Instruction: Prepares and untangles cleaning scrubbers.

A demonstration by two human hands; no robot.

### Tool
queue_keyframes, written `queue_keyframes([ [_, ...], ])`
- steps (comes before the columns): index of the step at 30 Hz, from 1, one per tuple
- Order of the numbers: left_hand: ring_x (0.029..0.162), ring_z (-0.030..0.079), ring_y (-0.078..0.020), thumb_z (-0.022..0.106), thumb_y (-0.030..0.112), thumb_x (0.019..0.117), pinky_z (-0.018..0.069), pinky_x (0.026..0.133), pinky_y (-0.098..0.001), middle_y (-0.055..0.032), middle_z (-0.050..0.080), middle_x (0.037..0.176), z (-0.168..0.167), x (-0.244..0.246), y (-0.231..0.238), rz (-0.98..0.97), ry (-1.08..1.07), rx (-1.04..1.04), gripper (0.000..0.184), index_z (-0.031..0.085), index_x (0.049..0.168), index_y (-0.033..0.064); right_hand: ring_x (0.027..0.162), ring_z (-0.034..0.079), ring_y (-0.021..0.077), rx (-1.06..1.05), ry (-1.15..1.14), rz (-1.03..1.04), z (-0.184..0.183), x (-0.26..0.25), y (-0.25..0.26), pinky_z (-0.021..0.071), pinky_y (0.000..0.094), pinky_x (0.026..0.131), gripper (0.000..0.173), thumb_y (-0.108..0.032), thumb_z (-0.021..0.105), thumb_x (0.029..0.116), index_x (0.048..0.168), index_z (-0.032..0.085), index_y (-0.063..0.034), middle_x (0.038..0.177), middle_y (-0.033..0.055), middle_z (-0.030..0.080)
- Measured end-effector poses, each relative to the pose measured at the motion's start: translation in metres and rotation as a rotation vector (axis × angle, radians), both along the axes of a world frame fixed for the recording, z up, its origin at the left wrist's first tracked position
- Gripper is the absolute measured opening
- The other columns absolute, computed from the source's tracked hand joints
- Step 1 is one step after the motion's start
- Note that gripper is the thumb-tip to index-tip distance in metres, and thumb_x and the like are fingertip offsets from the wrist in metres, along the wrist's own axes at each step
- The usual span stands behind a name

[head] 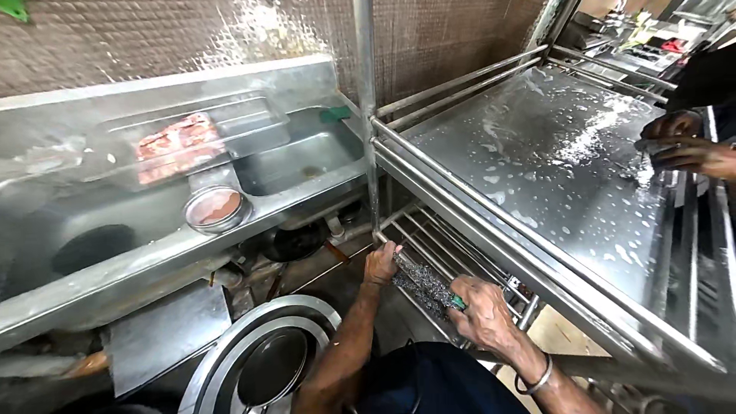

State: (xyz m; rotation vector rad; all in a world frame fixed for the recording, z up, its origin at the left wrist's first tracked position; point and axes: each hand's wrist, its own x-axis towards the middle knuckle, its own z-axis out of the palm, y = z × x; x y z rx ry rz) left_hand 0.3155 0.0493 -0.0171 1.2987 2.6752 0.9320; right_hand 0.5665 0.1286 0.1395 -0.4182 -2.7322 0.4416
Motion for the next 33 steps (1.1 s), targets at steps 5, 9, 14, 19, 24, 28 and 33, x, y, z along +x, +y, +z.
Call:
queue_keyframes([
  [5, 0.083, 0.073, -0.0418, 0.058, 0.026, 0.1031, 0.0578, 0.074, -0.0602, -0.0223, 0.073, 0.094, -0.003, 0.005, 0.003, -0.007, -0.005, 0.023, 0.029, 0.068, 0.106, -0.0008, 0.068, 0.068, 0.0217, 0.026, -0.004, 0.001, 0.005, 0.009, 0.004, 0.0541, 0.0443, 0.055, 0.016, -0.028, 0.068, 0.078, 0.075, 0.065, -0.012, 0.073, 0.004, 0.066],
  [9, 0.089, 0.073, -0.0426, 0.053, 0.03, 0.1061, 0.0571, 0.079, -0.0605, -0.0236, 0.072, 0.096, -0.004, 0.008, 0.005, 0.009, -0.077, -0.017, 0.035, 0.067, 0.109, -0.0017, 0.068, 0.068, 0.0219, 0.037, 0.005, -0.005, 0.007, 0.014, 0.006, 0.0541, 0.0449, 0.054, 0.017, -0.028, 0.069, 0.0772, 0.076, 0.065, -0.012, 0.074, 0.0042, 0.066],
  [14, 0.097, 0.072, -0.0413, 0.052, 0.031, 0.1063, 0.0559, 0.086, -0.0596, -0.0226, 0.073, 0.103, -0.009, 0.009, 0.0, 0.025, -0.153, -0.137, 0.035, 0.066, 0.119, 0.0011, 0.068, 0.068, 0.0215, 0.036, -0.007, -0.015, 0.004, 0.022, 0.006, 0.0545, 0.0442, 0.054, 0.016, -0.028, 0.069, 0.0766, 0.076, 0.066, -0.012, 0.074, 0.0043, 0.067],
  [19, 0.102, 0.071, -0.0409, 0.049, 0.031, 0.1072, 0.0548, 0.092, -0.0587, -0.0228, 0.073, 0.105, -0.012, 0.007, -0.005, 0.048, -0.193, -0.161, 0.037, 0.065, 0.121, 0.001, 0.068, 0.069, 0.0216, 0.006, -0.016, -0.048, 0.004, 0.029, 0.009, 0.0544, 0.045, 0.054, 0.016, -0.027, 0.069, 0.0759, 0.077, 0.067, -0.0118, 0.077, 0.0044, 0.068],
  [24, 0.107, 0.07, -0.0413, 0.052, 0.032, 0.1065, 0.0529, 0.095, -0.0593, -0.023, 0.072, 0.109, 0.009, -0.009, -0.003, 0.086, -0.232, -0.186, 0.036, 0.064, 0.124, 0.0027, 0.079, 0.071, 0.0249, -0.166, -0.091, -0.209, -0.005, 0.016, 0.016, 0.0581, 0.0502, 0.068, 0.027, -0.025, 0.071, 0.0773, 0.1, 0.073, -0.009, 0.09, 0.0069, 0.073],
  [28, 0.1, 0.071, -0.0401, 0.053, 0.027, 0.1067, 0.0541, 0.092, -0.0608, -0.0226, 0.072, 0.103, 0.041, -0.024, 0.009, 0.106, -0.24, 0.092, 0.032, 0.068, 0.117, 0.0015, 0.084, 0.072, 0.0224, -0.142, 0.019, -0.223, -0.02, -0.003, 0.025, 0.0602, 0.0481, 0.073, 0.033, -0.027, 0.074, 0.076, 0.105, 0.073, -0.0112, 0.096, 0.0056, 0.074],
  [33, 0.062, 0.063, -0.0174, 0.054, 0.031, 0.1076, 0.0573, 0.062, -0.0362, -0.0065, 0.063, 0.072, 0.073, -0.012, 0.025, 0.105, -0.682, 0.731, 0.031, 0.063, 0.092, 0.0048, 0.099, 0.073, 0.0185, -0.149, 0.068, -0.055, -0.055, -0.013, 0.011, 0.0627, 0.0423, 0.082, 0.055, -0.056, 0.077, 0.0844, 0.119, 0.073, -0.0136, 0.115, 0.0068, 0.073],
])
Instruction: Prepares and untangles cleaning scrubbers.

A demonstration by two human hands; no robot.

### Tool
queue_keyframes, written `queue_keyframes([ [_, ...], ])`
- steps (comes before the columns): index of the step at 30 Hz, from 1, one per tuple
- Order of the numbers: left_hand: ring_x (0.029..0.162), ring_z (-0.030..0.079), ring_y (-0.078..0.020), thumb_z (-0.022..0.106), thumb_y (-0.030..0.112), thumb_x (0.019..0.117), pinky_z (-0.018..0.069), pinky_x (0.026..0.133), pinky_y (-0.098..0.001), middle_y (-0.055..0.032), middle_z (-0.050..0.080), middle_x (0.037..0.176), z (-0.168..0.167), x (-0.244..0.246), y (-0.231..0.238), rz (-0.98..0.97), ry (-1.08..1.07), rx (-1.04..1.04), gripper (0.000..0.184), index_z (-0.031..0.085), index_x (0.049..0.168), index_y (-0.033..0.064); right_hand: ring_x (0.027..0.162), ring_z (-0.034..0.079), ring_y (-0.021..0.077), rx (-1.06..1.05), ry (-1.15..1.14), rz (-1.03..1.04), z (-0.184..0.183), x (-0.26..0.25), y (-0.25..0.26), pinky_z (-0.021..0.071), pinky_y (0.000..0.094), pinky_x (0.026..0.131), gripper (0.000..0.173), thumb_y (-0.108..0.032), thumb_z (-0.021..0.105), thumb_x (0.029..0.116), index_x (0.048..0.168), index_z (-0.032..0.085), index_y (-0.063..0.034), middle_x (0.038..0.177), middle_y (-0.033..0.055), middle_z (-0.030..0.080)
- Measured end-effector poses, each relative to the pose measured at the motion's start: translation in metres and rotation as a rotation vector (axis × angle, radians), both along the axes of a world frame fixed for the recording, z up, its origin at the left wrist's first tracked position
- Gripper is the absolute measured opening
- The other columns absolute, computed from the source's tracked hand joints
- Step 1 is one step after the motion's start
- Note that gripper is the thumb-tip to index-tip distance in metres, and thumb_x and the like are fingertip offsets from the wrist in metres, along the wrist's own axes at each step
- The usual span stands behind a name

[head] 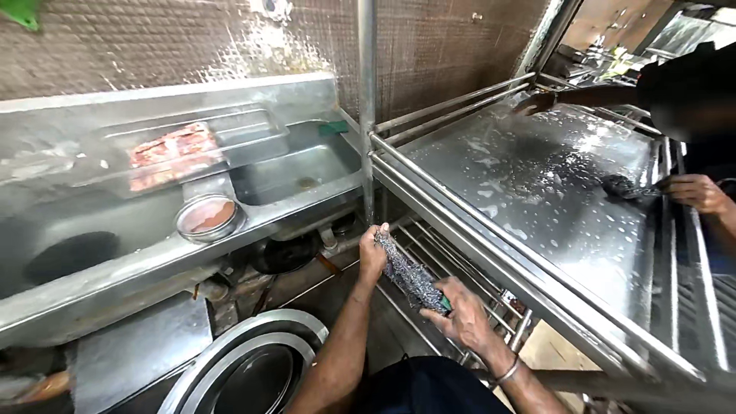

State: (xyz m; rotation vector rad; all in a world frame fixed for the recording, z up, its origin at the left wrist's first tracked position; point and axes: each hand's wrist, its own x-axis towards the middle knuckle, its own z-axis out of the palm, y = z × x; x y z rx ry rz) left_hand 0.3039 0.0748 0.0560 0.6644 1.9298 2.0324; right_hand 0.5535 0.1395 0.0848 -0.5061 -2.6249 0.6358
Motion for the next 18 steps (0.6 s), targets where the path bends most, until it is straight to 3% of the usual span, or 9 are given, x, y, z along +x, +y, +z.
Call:
queue_keyframes([
  [3, 0.058, 0.06, -0.0141, 0.055, 0.027, 0.1067, 0.055, 0.057, -0.03, -0.004, 0.061, 0.069, 0.011, 0.009, -0.001, -0.073, -0.145, 0.134, 0.028, 0.063, 0.091, 0.0059, 0.109, 0.07, 0.0221, -0.148, -0.182, 0.056, -0.003, -0.005, -0.008, 0.0591, 0.0462, 0.091, 0.079, -0.072, 0.074, 0.0785, 0.129, 0.069, -0.0113, 0.124, 0.0097, 0.069],
  [5, 0.06, 0.056, -0.0125, 0.059, 0.028, 0.1051, 0.0495, 0.058, -0.0292, -0.0033, 0.06, 0.071, 0.017, 0.01, -0.006, -0.056, -0.111, 0.055, 0.027, 0.064, 0.088, 0.0069, 0.111, 0.069, 0.0223, -0.223, -0.239, 0.031, 0.0, -0.007, -0.009, 0.0567, 0.0483, 0.096, 0.082, -0.075, 0.072, 0.0772, 0.13, 0.069, -0.012, 0.122, 0.0082, 0.071],
  [7, 0.061, 0.056, -0.0126, 0.062, 0.027, 0.1035, 0.0493, 0.059, -0.0313, -0.0038, 0.062, 0.071, 0.025, 0.011, -0.011, -0.028, -0.044, -0.04, 0.027, 0.066, 0.085, 0.0071, 0.106, 0.071, 0.0209, -0.282, -0.207, -0.008, 0.005, -0.007, -0.005, 0.0571, 0.0493, 0.095, 0.08, -0.076, 0.071, 0.0778, 0.128, 0.071, -0.0143, 0.115, 0.0058, 0.075],
  [10, 0.061, 0.057, -0.0139, 0.066, 0.024, 0.1013, 0.0493, 0.059, -0.0334, -0.0042, 0.063, 0.071, 0.036, 0.012, -0.017, -0.044, 0.038, -0.126, 0.025, 0.066, 0.082, 0.0082, 0.082, 0.071, 0.0126, -0.357, -0.009, -0.052, 0.007, -0.005, 0.01, 0.0605, 0.0439, 0.079, 0.055, -0.068, 0.068, 0.0864, 0.107, 0.08, -0.0183, 0.091, -0.0016, 0.076],
  [12, 0.061, 0.057, -0.0149, 0.068, 0.022, 0.0999, 0.0485, 0.057, -0.0346, -0.0046, 0.063, 0.071, 0.043, 0.014, -0.021, -0.082, 0.099, -0.157, 0.024, 0.065, 0.081, 0.0087, 0.08, 0.07, 0.0092, -0.433, 0.123, -0.092, 0.017, -0.003, 0.021, 0.0602, 0.0393, 0.076, 0.038, -0.054, 0.068, 0.0924, 0.089, 0.08, -0.0181, 0.088, -0.0043, 0.075],
  [13, 0.062, 0.058, -0.0155, 0.068, 0.022, 0.0995, 0.0493, 0.058, -0.0357, -0.0048, 0.064, 0.072, 0.046, 0.014, -0.022, -0.106, 0.133, -0.173, 0.023, 0.066, 0.081, 0.0089, 0.082, 0.071, 0.0083, -0.452, 0.168, -0.112, 0.023, -0.002, 0.027, 0.0605, 0.0377, 0.077, 0.031, -0.046, 0.07, 0.0933, 0.087, 0.08, -0.0177, 0.09, -0.0049, 0.076],
  [15, 0.064, 0.06, -0.017, 0.069, 0.022, 0.0984, 0.051, 0.06, -0.039, -0.0055, 0.065, 0.074, 0.05, 0.015, -0.024, -0.135, 0.197, -0.206, 0.022, 0.066, 0.081, 0.009, 0.081, 0.071, 0.0083, -0.482, 0.198, -0.143, 0.033, -0.001, 0.033, 0.0606, 0.0358, 0.075, 0.02, -0.036, 0.075, 0.091, 0.095, 0.079, -0.0164, 0.093, -0.0044, 0.076],
  [18, 0.066, 0.063, -0.0176, 0.069, 0.024, 0.0976, 0.0533, 0.063, -0.0426, -0.0055, 0.067, 0.075, 0.056, 0.021, -0.023, -0.158, 0.27, -0.27, 0.02, 0.068, 0.083, 0.0108, 0.097, 0.071, 0.0122, -0.499, 0.102, -0.076, 0.039, -0.009, 0.022, 0.0603, 0.0387, 0.088, 0.05, -0.041, 0.082, 0.0852, 0.125, 0.071, -0.0124, 0.111, 0.0008, 0.075],
])
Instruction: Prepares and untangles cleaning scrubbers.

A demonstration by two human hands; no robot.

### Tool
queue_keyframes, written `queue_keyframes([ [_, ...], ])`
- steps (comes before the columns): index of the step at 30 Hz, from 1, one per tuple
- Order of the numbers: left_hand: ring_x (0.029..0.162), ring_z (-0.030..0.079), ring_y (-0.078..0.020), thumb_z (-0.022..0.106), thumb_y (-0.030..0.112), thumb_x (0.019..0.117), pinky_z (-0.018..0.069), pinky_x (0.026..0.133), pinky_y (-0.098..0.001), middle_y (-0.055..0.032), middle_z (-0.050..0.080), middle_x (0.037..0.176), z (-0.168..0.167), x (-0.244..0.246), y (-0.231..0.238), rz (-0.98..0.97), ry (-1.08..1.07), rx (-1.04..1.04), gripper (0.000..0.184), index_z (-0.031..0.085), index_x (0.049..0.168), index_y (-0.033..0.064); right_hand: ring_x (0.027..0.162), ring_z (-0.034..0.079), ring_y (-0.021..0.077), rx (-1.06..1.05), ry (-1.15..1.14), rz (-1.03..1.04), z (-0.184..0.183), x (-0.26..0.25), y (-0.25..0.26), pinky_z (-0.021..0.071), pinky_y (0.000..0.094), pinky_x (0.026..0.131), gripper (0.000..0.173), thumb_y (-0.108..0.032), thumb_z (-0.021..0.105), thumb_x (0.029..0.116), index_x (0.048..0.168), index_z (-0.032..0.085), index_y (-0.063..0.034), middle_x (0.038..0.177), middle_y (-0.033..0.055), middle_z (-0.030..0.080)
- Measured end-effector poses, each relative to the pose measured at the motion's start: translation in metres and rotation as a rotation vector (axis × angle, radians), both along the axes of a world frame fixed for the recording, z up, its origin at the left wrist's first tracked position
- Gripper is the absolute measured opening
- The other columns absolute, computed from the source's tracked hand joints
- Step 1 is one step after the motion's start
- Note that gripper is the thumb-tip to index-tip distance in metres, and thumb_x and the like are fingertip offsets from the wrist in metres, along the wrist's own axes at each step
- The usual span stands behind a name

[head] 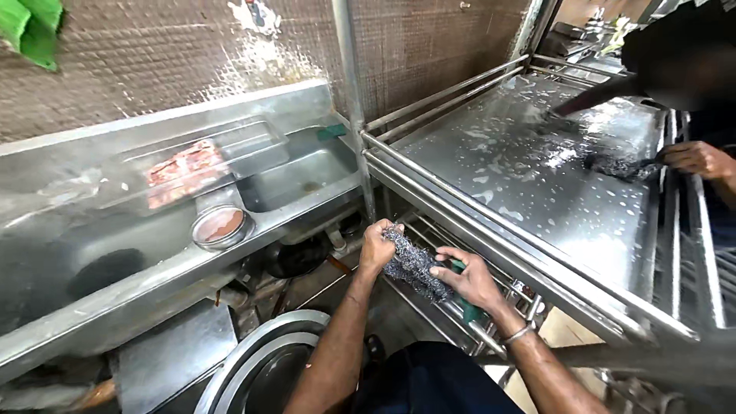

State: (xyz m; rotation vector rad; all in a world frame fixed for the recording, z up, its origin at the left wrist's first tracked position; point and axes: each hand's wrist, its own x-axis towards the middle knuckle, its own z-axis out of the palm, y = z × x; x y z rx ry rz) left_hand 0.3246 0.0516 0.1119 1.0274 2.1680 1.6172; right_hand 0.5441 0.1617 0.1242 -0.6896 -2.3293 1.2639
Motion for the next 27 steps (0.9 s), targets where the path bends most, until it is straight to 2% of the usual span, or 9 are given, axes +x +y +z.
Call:
queue_keyframes([
  [2, 0.065, 0.063, -0.0184, 0.07, 0.023, 0.097, 0.0527, 0.061, -0.0434, -0.0056, 0.066, 0.073, 0.002, 0.006, 0.004, -0.022, 0.046, -0.035, 0.021, 0.066, 0.081, 0.0108, 0.109, 0.069, 0.0157, 0.051, -0.07, 0.07, 0.0, -0.013, -0.012, 0.0571, 0.0427, 0.097, 0.064, -0.045, 0.083, 0.0839, 0.136, 0.065, -0.0134, 0.121, 0.004, 0.072],
  [4, 0.067, 0.064, -0.0197, 0.072, 0.024, 0.0961, 0.0534, 0.062, -0.046, -0.0058, 0.066, 0.073, 0.002, 0.014, 0.009, -0.043, 0.095, -0.093, 0.021, 0.066, 0.082, 0.0107, 0.109, 0.068, 0.0181, 0.085, -0.151, 0.117, -0.002, -0.026, -0.02, 0.056, 0.0455, 0.098, 0.057, -0.043, 0.08, 0.0872, 0.135, 0.066, -0.0148, 0.121, 0.0054, 0.071],
  [7, 0.07, 0.065, -0.0234, 0.073, 0.029, 0.0935, 0.0537, 0.065, -0.0518, -0.0063, 0.066, 0.076, -0.005, 0.022, 0.011, -0.04, 0.154, -0.209, 0.02, 0.067, 0.084, 0.0126, 0.083, 0.069, 0.022, 0.054, -0.238, 0.173, -0.015, -0.039, -0.028, 0.057, 0.0483, 0.076, 0.026, -0.03, 0.073, 0.0886, 0.104, 0.069, -0.0102, 0.09, 0.0081, 0.07],
  [10, 0.075, 0.066, -0.026, 0.075, 0.033, 0.0922, 0.0541, 0.068, -0.055, -0.0075, 0.067, 0.078, -0.01, 0.027, 0.008, 0.011, 0.131, -0.275, 0.021, 0.069, 0.087, 0.013, 0.079, 0.068, 0.0201, -0.05, -0.291, 0.224, -0.028, -0.041, -0.03, 0.0559, 0.0474, 0.074, 0.023, -0.032, 0.071, 0.0876, 0.096, 0.071, -0.0103, 0.084, 0.0066, 0.069],
  [13, 0.079, 0.069, -0.0304, 0.077, 0.038, 0.0911, 0.0546, 0.072, -0.0588, -0.0107, 0.07, 0.082, -0.016, 0.016, 0.001, 0.152, 0.151, -0.321, 0.026, 0.071, 0.089, 0.0124, 0.074, 0.065, 0.0215, -0.027, -0.354, 0.225, -0.036, -0.038, -0.028, 0.0521, 0.0489, 0.069, 0.027, -0.038, 0.065, 0.091, 0.087, 0.067, -0.0113, 0.077, 0.0065, 0.064],
  [15, 0.082, 0.07, -0.0339, 0.076, 0.045, 0.0901, 0.054, 0.072, -0.0611, -0.0121, 0.071, 0.082, -0.022, 0.002, -0.008, 0.224, 0.236, -0.452, 0.031, 0.07, 0.09, 0.0141, 0.079, 0.066, 0.0236, 0.076, -0.392, 0.22, -0.041, -0.034, -0.028, 0.0526, 0.0498, 0.072, 0.031, -0.041, 0.06, 0.0937, 0.086, 0.067, -0.0115, 0.081, 0.0075, 0.065],
  [16, 0.082, 0.07, -0.0349, 0.074, 0.048, 0.0905, 0.0537, 0.071, -0.0612, -0.0123, 0.071, 0.082, -0.024, -0.003, -0.012, 0.244, 0.281, -0.517, 0.034, 0.069, 0.09, 0.0146, 0.086, 0.066, 0.0253, 0.134, -0.396, 0.225, -0.042, -0.031, -0.03, 0.0537, 0.0505, 0.076, 0.033, -0.041, 0.058, 0.0948, 0.089, 0.069, -0.0101, 0.09, 0.0092, 0.065],
  [20, 0.084, 0.071, -0.0359, 0.065, 0.047, 0.0937, 0.0538, 0.07, -0.0602, -0.0132, 0.072, 0.083, -0.033, -0.02, -0.029, 0.239, 0.428, -0.694, 0.034, 0.068, 0.09, 0.014, 0.099, 0.067, 0.0262, 0.301, -0.376, 0.288, -0.038, -0.022, -0.039, 0.0562, 0.0487, 0.085, 0.035, -0.039, 0.055, 0.0977, 0.097, 0.072, -0.0079, 0.11, 0.0115, 0.066],
  [27, 0.076, 0.072, -0.038, 0.054, 0.033, 0.0975, 0.0546, 0.064, -0.06, -0.0159, 0.071, 0.078, -0.065, -0.048, -0.041, 0.176, 0.706, -0.531, 0.035, 0.068, 0.081, 0.0054, 0.1, 0.069, 0.0318, 0.481, -0.44, 0.448, 0.003, -0.021, -0.061, 0.0551, 0.0528, 0.081, 0.042, -0.039, 0.044, 0.1038, 0.101, 0.069, -0.0044, 0.109, 0.0153, 0.068],
])
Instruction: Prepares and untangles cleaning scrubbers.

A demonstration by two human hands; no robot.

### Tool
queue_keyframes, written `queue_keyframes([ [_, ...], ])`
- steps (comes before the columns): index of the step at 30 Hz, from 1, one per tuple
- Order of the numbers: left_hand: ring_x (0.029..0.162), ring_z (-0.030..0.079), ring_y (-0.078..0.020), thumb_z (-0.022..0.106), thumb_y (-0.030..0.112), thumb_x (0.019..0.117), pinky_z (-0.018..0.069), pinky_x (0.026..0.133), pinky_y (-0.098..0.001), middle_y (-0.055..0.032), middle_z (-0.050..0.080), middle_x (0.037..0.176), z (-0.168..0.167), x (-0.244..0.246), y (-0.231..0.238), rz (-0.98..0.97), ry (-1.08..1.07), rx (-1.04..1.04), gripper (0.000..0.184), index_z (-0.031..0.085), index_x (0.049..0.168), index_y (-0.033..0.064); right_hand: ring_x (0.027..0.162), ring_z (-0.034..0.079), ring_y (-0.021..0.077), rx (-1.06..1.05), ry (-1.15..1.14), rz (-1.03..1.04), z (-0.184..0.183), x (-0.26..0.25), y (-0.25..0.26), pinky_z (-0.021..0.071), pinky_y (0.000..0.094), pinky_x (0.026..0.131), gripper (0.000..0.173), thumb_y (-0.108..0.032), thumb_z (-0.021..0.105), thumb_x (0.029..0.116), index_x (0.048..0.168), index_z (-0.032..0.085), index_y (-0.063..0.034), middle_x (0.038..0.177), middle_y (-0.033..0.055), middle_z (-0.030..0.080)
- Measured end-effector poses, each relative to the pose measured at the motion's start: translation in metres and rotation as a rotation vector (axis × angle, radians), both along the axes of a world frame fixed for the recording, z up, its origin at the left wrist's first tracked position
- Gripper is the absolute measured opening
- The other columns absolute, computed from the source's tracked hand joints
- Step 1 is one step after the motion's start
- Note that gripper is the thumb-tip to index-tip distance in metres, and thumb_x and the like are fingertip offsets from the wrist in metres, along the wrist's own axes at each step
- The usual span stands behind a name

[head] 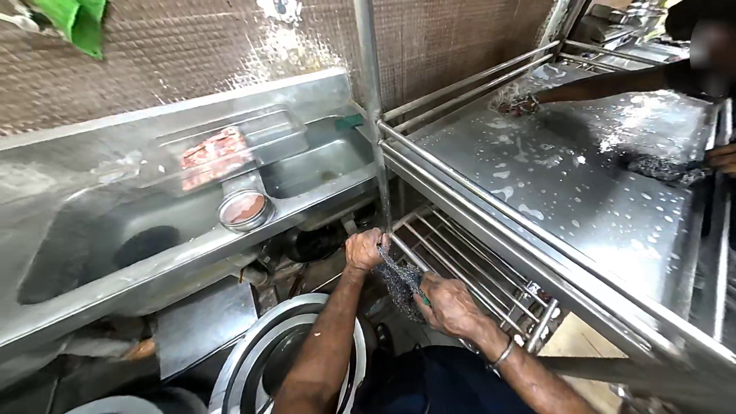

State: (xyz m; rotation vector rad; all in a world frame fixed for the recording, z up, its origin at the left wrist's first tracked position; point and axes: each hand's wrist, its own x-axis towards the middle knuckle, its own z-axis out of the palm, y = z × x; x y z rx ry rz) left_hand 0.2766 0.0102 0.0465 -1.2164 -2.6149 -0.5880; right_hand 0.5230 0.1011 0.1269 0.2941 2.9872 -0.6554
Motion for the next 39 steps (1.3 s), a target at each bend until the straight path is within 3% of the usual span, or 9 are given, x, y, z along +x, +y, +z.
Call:
queue_keyframes([
  [12, 0.057, 0.067, -0.0311, 0.053, 0.029, 0.0924, 0.0504, 0.05, -0.0514, -0.0115, 0.063, 0.06, -0.018, -0.018, 0.019, -0.159, 0.177, 0.309, 0.035, 0.06, 0.066, 0.0066, 0.071, 0.07, 0.0278, 0.264, 0.201, 0.054, 0.031, 0.018, 0.017, 0.0559, 0.0464, 0.055, 0.041, -0.039, 0.049, 0.1, 0.081, 0.066, -0.0073, 0.087, 0.0115, 0.068],
  [18, 0.06, 0.068, -0.0324, 0.059, 0.026, 0.0905, 0.0525, 0.052, -0.0536, -0.0125, 0.065, 0.065, -0.028, -0.015, 0.036, -0.156, 0.082, 0.296, 0.03, 0.064, 0.07, 0.0054, 0.069, 0.069, 0.0276, 0.291, 0.174, 0.021, 0.039, 0.025, 0.026, 0.055, 0.0464, 0.053, 0.042, -0.04, 0.049, 0.0999, 0.079, 0.065, -0.0078, 0.084, 0.0109, 0.067],
  [20, 0.071, 0.072, -0.0365, 0.059, 0.028, 0.0952, 0.0554, 0.061, -0.0591, -0.0161, 0.07, 0.075, -0.033, -0.023, 0.028, -0.074, -0.041, 0.183, 0.031, 0.071, 0.082, 0.003, 0.066, 0.068, 0.025, 0.286, 0.21, 0.011, 0.04, 0.031, 0.025, 0.054, 0.0442, 0.05, 0.038, -0.038, 0.051, 0.0974, 0.076, 0.064, -0.0097, 0.082, 0.0089, 0.066],
  [23, 0.076, 0.072, -0.0397, 0.058, 0.032, 0.0994, 0.0549, 0.068, -0.0626, -0.018, 0.071, 0.076, -0.034, -0.036, 0.031, 0.007, -0.196, 0.121, 0.034, 0.071, 0.086, 0.0033, 0.066, 0.069, 0.0254, 0.25, 0.233, -0.008, 0.044, 0.031, 0.025, 0.0543, 0.0447, 0.051, 0.037, -0.036, 0.051, 0.0981, 0.076, 0.065, -0.0092, 0.082, 0.0096, 0.067],
  [27, 0.066, 0.069, -0.0368, 0.055, 0.032, 0.0949, 0.0529, 0.058, -0.0595, -0.0155, 0.066, 0.067, -0.028, -0.045, 0.046, -0.029, -0.154, 0.222, 0.034, 0.064, 0.075, 0.005, 0.061, 0.064, 0.0196, 0.266, 0.331, -0.06, 0.049, 0.026, 0.043, 0.0521, 0.0388, 0.048, 0.043, -0.04, 0.047, 0.0996, 0.071, 0.061, -0.0119, 0.076, 0.0051, 0.063],
  [34, 0.069, 0.07, -0.0351, 0.062, 0.036, 0.0933, 0.0552, 0.063, -0.0594, -0.0145, 0.068, 0.07, -0.061, -0.045, 0.038, -0.075, -0.223, 0.204, 0.036, 0.067, 0.079, 0.0037, 0.063, 0.063, 0.0177, 0.196, 0.345, -0.107, 0.029, 0.038, 0.044, 0.0519, 0.0361, 0.049, 0.043, -0.042, 0.049, 0.1007, 0.072, 0.059, -0.0124, 0.08, 0.0056, 0.062],
  [39, 0.073, 0.07, -0.0371, 0.065, 0.033, 0.0909, 0.0551, 0.067, -0.0621, -0.0166, 0.069, 0.073, -0.061, -0.058, 0.032, -0.026, -0.275, 0.243, 0.032, 0.068, 0.082, 0.0022, 0.065, 0.063, 0.0142, 0.107, 0.441, -0.171, 0.026, 0.035, 0.046, 0.0519, 0.0323, 0.052, 0.042, -0.041, 0.049, 0.1006, 0.07, 0.058, -0.0129, 0.079, 0.0045, 0.063],
])
